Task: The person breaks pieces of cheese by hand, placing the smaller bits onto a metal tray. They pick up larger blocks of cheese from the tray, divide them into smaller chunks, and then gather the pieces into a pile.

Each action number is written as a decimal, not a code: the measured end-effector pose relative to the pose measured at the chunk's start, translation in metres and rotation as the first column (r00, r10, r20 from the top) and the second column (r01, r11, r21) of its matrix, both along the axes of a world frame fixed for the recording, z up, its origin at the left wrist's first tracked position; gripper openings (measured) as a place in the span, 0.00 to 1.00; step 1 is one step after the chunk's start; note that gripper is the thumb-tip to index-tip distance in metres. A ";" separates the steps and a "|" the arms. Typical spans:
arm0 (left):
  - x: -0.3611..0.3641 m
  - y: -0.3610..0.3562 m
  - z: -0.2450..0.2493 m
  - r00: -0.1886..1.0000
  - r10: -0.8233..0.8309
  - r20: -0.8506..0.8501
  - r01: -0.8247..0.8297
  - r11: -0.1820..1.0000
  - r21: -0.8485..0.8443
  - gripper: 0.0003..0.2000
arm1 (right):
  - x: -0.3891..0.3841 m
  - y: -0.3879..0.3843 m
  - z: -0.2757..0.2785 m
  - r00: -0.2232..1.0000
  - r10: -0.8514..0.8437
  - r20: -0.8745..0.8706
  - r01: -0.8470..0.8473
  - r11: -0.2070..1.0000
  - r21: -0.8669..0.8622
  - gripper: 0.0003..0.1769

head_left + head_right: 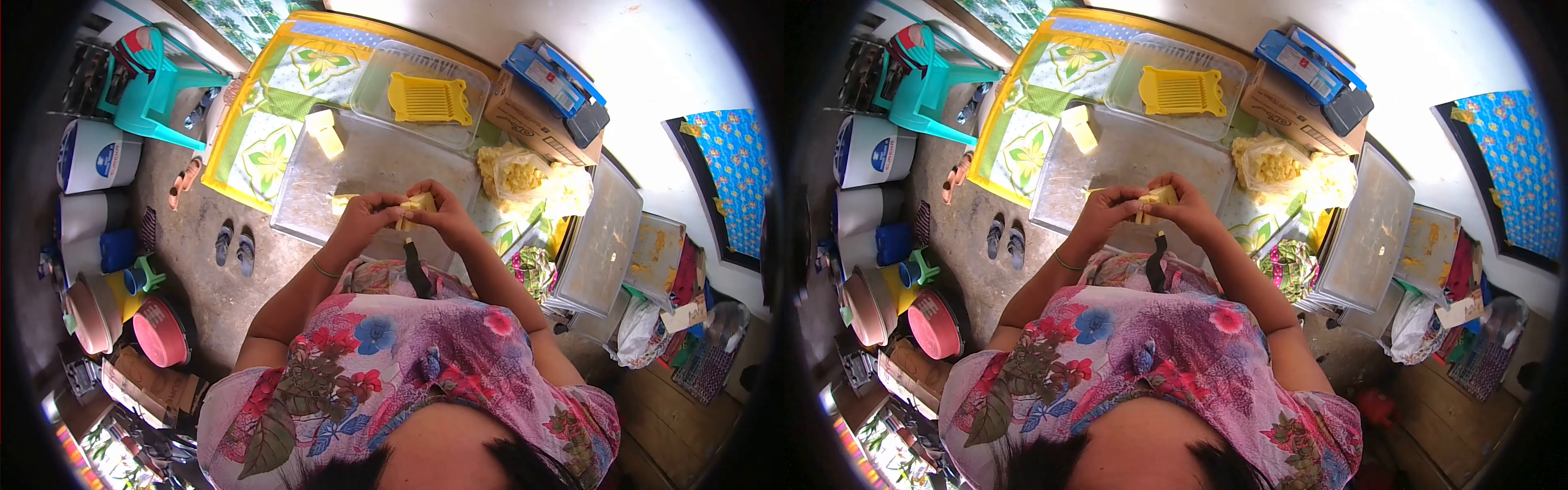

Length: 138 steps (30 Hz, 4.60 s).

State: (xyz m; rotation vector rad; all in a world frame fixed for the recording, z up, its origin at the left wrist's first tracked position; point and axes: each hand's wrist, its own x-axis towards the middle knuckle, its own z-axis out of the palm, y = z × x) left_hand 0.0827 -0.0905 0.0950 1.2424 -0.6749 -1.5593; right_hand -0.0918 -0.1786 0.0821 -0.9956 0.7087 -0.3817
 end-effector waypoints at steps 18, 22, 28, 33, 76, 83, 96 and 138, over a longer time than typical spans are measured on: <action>0.007 0.006 -0.021 0.985 0.054 -0.164 -0.050 0.998 0.028 0.15 | 0.009 0.013 -0.002 0.998 -0.065 -0.026 0.065 0.998 0.007 0.22; 0.009 0.007 -0.033 0.959 0.108 -0.260 -0.090 0.993 0.080 0.14 | 0.007 0.016 -0.012 0.990 -0.140 0.030 0.134 0.980 0.149 0.21; 0.020 0.004 -0.041 0.938 0.161 -0.308 -0.106 0.977 0.187 0.15 | -0.006 0.003 -0.101 0.902 -0.288 -0.322 0.157 0.913 -0.376 0.21; 0.023 0.005 -0.048 0.981 0.125 -0.149 -0.107 0.987 0.124 0.12 | -0.003 0.004 -0.103 0.846 -0.330 -0.419 -0.079 0.699 -0.711 0.21; -0.070 0.051 0.002 0.935 0.345 0.083 -0.340 0.938 -0.071 0.13 | -0.045 0.020 -0.018 0.964 0.081 0.252 -0.126 0.978 0.168 0.12; -0.071 0.051 -0.007 0.923 0.385 0.019 -0.385 0.922 -0.030 0.11 | -0.046 0.017 -0.012 0.937 0.037 0.348 -0.155 0.935 0.318 0.11; -0.076 0.052 -0.004 0.920 0.384 -0.073 -0.387 0.921 -0.030 0.09 | -0.041 0.020 -0.004 0.968 0.143 0.206 -0.169 0.979 0.113 0.13; -0.086 0.043 -0.035 0.898 0.433 0.073 -0.437 0.898 0.043 0.09 | -0.046 0.026 -0.035 0.985 0.125 -0.118 -0.157 0.931 -0.331 0.12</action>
